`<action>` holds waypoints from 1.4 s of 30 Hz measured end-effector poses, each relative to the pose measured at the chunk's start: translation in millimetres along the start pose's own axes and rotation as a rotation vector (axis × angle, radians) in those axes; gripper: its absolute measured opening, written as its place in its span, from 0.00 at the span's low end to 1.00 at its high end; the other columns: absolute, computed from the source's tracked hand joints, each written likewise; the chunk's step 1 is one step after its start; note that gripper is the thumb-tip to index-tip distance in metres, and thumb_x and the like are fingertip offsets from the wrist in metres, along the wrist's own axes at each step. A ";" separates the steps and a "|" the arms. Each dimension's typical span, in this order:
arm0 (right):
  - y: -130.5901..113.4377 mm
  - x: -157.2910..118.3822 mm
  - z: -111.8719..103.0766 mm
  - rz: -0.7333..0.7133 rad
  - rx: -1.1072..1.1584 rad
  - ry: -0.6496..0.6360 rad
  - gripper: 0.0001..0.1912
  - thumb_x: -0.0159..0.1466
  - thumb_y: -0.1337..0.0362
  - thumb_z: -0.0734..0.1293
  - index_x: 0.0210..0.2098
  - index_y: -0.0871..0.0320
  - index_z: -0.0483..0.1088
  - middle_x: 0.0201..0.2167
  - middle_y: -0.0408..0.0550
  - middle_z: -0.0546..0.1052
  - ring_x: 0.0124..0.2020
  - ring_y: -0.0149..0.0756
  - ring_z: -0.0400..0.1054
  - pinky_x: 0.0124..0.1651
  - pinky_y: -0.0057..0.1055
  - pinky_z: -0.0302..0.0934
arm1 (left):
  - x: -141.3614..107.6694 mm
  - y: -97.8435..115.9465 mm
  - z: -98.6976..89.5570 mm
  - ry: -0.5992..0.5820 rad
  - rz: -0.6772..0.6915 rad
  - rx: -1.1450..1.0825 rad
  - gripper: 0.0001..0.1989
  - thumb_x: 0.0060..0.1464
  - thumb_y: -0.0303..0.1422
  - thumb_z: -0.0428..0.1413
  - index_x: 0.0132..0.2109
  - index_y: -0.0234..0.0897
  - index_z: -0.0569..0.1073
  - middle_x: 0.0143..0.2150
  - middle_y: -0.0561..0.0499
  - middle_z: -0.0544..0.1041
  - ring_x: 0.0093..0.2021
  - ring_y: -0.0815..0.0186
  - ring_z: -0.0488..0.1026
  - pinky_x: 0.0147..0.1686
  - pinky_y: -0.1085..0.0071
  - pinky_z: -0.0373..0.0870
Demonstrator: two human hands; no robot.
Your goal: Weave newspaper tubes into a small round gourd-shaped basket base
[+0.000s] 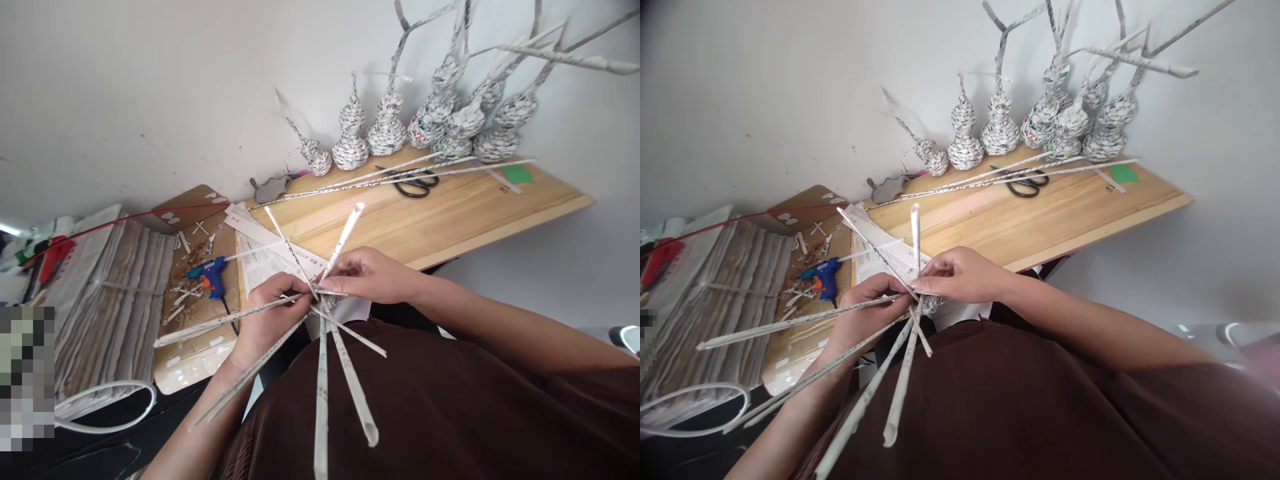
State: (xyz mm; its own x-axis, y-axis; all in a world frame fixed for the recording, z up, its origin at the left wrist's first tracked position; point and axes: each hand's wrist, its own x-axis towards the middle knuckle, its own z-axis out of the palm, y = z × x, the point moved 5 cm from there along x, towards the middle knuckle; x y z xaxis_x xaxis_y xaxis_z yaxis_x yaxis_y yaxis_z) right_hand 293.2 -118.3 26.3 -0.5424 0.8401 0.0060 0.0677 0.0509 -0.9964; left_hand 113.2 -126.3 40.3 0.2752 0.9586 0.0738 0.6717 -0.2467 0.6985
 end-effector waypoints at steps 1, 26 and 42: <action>-0.9 0.7 -1.5 -0.008 -0.038 -0.001 0.15 0.62 0.55 0.69 0.39 0.60 0.79 0.34 0.48 0.81 0.36 0.36 0.73 0.39 0.30 0.64 | -0.1 1.2 -0.1 0.001 0.020 0.012 0.02 0.51 0.29 0.59 0.31 0.37 0.76 0.29 0.53 0.78 0.30 0.69 0.74 0.30 0.76 0.67; 8.7 19.1 0.5 0.019 -0.237 0.175 0.13 0.62 0.57 0.66 0.26 0.58 0.71 0.18 0.39 0.71 0.21 0.27 0.63 0.26 0.24 0.53 | -2.5 8.4 -0.3 -0.074 0.138 -0.100 0.04 0.56 0.32 0.60 0.34 0.38 0.80 0.35 0.49 0.81 0.36 0.65 0.77 0.41 0.71 0.72; -10.1 24.9 6.3 -0.090 -0.270 0.159 0.05 0.58 0.68 0.67 0.28 0.60 0.76 0.21 0.40 0.76 0.24 0.27 0.67 0.28 0.24 0.54 | 11.7 -9.4 7.6 -0.199 -0.190 -0.394 0.18 0.45 0.31 0.66 0.44 0.35 0.73 0.33 0.50 0.82 0.33 0.61 0.79 0.35 0.68 0.74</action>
State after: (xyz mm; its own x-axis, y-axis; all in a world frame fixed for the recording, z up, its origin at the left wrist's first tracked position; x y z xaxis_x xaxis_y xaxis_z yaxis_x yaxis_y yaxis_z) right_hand 273.8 -101.3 36.0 -0.4198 0.8986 0.1278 0.2569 0.2527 -0.9328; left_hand 115.4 -113.9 29.2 0.3249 0.9261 -0.1916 0.4219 0.0394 0.9058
